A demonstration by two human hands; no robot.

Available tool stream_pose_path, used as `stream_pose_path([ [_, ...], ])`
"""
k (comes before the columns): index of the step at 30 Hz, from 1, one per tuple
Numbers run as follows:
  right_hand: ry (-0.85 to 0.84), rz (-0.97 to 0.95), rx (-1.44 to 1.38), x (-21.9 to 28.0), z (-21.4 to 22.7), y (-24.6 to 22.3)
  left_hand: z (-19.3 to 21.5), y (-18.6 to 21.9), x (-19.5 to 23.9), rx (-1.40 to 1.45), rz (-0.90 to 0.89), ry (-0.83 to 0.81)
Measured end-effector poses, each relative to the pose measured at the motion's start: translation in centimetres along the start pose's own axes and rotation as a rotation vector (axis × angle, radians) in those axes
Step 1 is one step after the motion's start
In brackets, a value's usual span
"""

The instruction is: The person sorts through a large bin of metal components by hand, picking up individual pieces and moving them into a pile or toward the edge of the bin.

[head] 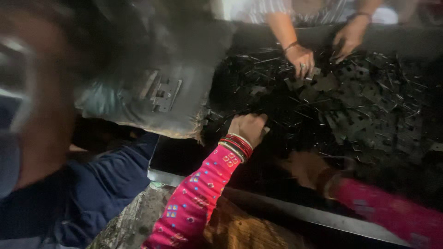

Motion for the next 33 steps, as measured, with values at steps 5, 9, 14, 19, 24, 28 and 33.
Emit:
stream_pose_path([
  [5, -0.21, -0.349, 0.229, 8.6, 3.0, 7.0, -0.3, 0.8, -1.1, 0.028, -0.005, -0.044],
  [9, -0.138, -0.339, 0.244, 11.7, 3.0, 6.6, -0.3, 2.5, -2.2, 0.071, -0.063, 0.075],
  [14, 0.032, -0.614, -0.047, 7.6, 5.0, 6.5, -0.7, 0.8, -2.3, -0.048, 0.101, -0.098],
  [19, 0.124, -0.591, -0.019, -7.0, 4.2, 5.1, 0.4, -2.2, -2.9, -0.083, 0.147, 0.111],
  [24, 0.112, -0.822, -0.098, -19.3, -1.1, 5.8, 0.3, -3.0, -3.0, -0.106, 0.201, 0.087],
  [28, 0.286, -0.545, 0.092, -15.3, -5.4, 7.7, -0.2, -1.6, -1.3, -0.038, 0.181, 0.039],
  [33, 0.204, -0.556, -0.068, -7.3, -1.3, 6.3, 0.6, -2.1, -1.7, -0.071, 0.15, 0.002],
])
Point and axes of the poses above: each hand's wrist, its own x-axis away from the middle knuckle, its own z-axis out of the back of the hand, y = z × x, the point moved 2 cm from there along -x, towards the middle knuckle, and after that the axes turned 6 degrees about y, right-handed, at the moved point
